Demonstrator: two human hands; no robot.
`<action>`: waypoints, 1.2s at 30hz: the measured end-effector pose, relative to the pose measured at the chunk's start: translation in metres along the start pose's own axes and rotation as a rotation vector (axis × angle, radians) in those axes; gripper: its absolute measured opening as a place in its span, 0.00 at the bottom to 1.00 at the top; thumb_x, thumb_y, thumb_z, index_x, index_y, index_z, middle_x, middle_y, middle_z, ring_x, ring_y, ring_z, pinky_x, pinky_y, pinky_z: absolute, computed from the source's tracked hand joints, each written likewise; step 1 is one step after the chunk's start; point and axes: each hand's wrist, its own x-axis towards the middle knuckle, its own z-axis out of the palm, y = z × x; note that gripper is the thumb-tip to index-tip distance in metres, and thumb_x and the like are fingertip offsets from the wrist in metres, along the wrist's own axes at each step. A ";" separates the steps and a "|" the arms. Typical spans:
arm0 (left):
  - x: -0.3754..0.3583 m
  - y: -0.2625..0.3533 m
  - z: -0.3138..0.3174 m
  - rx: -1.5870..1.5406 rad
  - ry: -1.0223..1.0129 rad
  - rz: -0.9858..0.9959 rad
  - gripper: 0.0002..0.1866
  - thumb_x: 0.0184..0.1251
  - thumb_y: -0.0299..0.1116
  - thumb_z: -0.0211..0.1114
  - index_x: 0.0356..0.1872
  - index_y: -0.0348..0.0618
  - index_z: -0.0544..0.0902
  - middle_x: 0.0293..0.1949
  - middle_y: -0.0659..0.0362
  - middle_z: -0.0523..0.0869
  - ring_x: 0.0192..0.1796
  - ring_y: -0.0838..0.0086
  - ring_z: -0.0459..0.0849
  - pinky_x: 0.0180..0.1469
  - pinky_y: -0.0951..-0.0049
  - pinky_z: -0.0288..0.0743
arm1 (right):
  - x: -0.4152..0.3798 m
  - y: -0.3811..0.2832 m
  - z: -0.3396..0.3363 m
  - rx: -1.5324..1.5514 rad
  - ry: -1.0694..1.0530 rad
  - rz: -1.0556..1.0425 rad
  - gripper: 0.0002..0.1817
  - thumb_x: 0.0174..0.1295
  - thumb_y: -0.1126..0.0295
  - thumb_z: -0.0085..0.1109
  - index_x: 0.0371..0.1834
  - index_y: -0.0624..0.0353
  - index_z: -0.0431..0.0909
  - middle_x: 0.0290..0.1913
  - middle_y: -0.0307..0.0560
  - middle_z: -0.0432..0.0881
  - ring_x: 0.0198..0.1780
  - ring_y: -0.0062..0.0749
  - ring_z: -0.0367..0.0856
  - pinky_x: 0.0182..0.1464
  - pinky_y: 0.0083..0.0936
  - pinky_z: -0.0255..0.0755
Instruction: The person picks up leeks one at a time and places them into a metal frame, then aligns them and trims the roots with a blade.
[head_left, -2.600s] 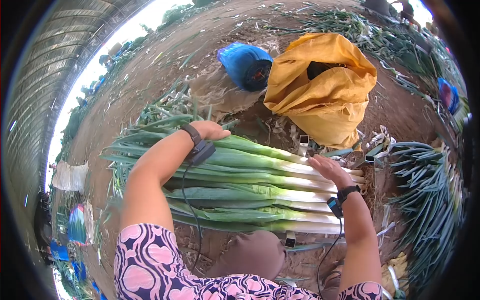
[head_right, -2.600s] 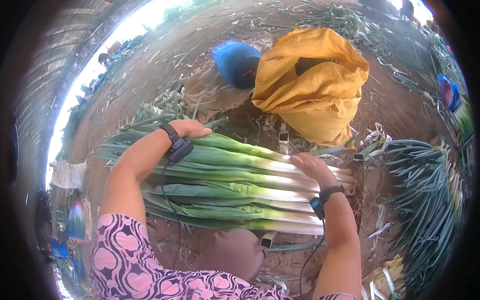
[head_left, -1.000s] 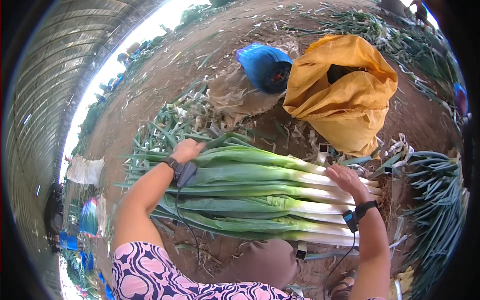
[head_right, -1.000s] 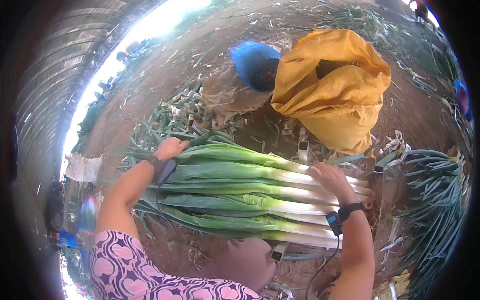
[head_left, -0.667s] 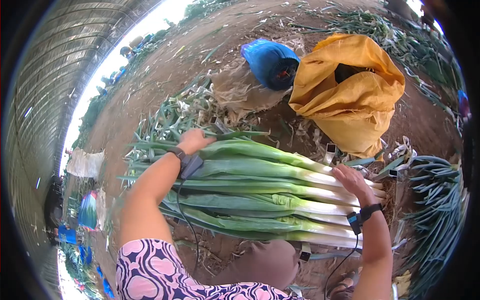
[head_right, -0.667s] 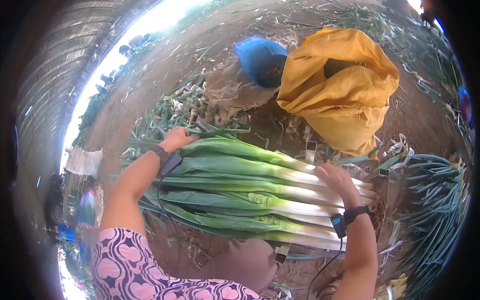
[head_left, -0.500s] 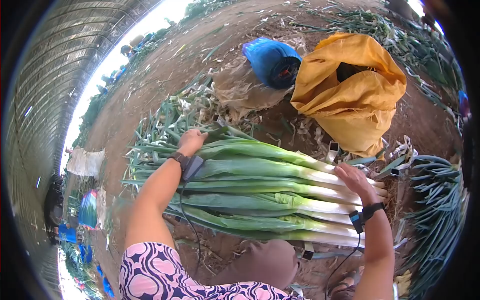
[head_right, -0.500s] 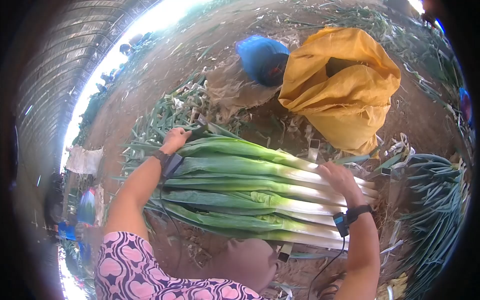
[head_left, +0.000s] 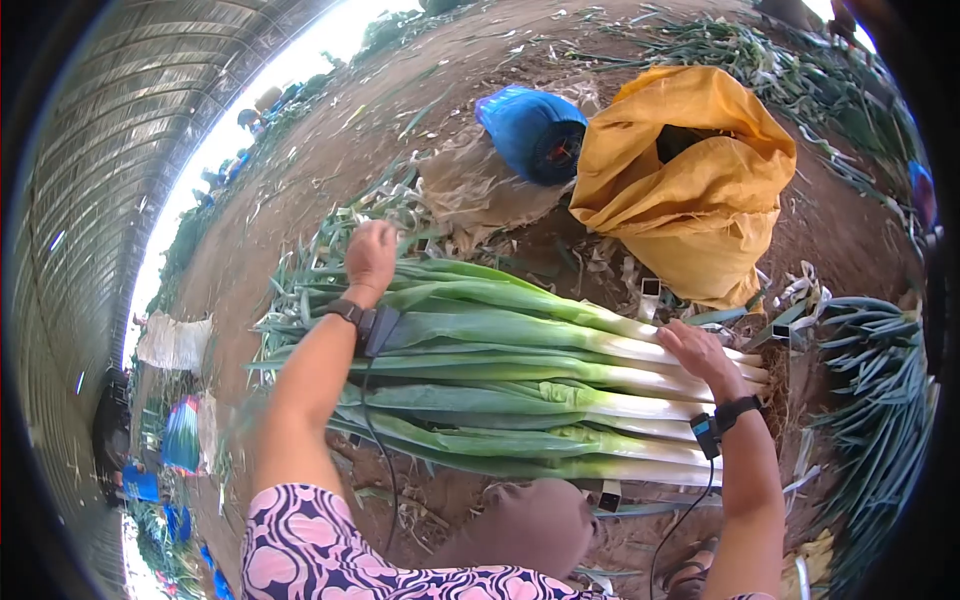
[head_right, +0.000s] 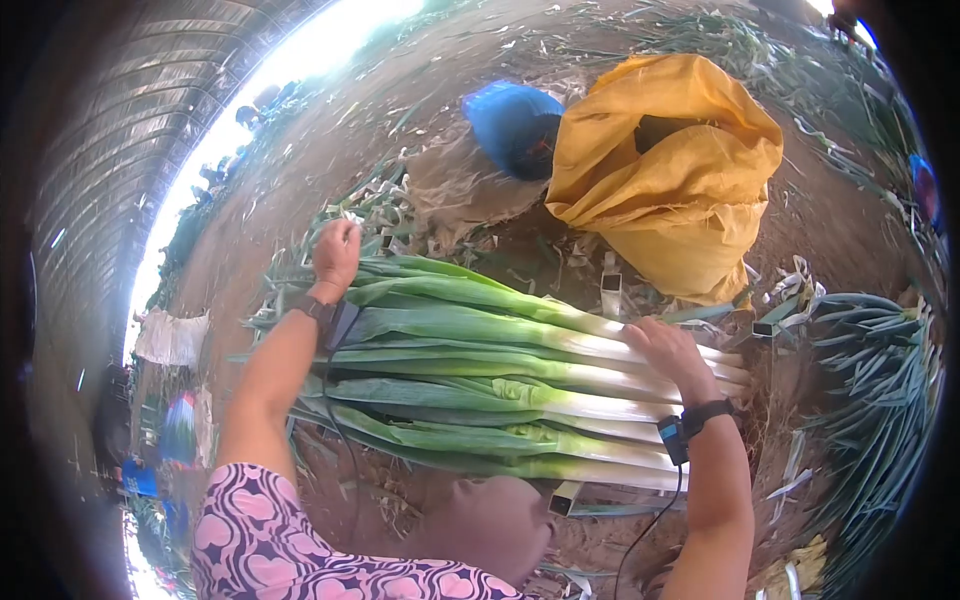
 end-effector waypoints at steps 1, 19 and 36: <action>0.012 0.024 -0.010 -0.062 -0.165 0.091 0.10 0.63 0.38 0.59 0.32 0.41 0.81 0.37 0.51 0.84 0.40 0.54 0.82 0.43 0.58 0.75 | -0.001 -0.002 -0.001 -0.034 -0.008 -0.022 0.18 0.67 0.52 0.41 0.46 0.50 0.77 0.45 0.51 0.81 0.48 0.51 0.78 0.52 0.42 0.69; 0.032 0.094 0.128 0.135 -1.799 0.099 0.20 0.66 0.41 0.57 0.59 0.62 0.81 0.57 0.63 0.82 0.57 0.71 0.81 0.57 0.68 0.71 | 0.006 0.004 0.005 0.029 -0.027 0.083 0.25 0.68 0.47 0.41 0.46 0.57 0.78 0.43 0.55 0.81 0.51 0.49 0.76 0.55 0.41 0.65; 0.027 0.093 0.049 0.396 -1.163 0.883 0.08 0.55 0.35 0.59 0.25 0.47 0.85 0.27 0.55 0.86 0.36 0.59 0.86 0.39 0.59 0.77 | 0.002 0.006 0.004 0.083 0.002 0.070 0.26 0.65 0.46 0.43 0.48 0.56 0.78 0.46 0.56 0.82 0.53 0.50 0.77 0.55 0.42 0.65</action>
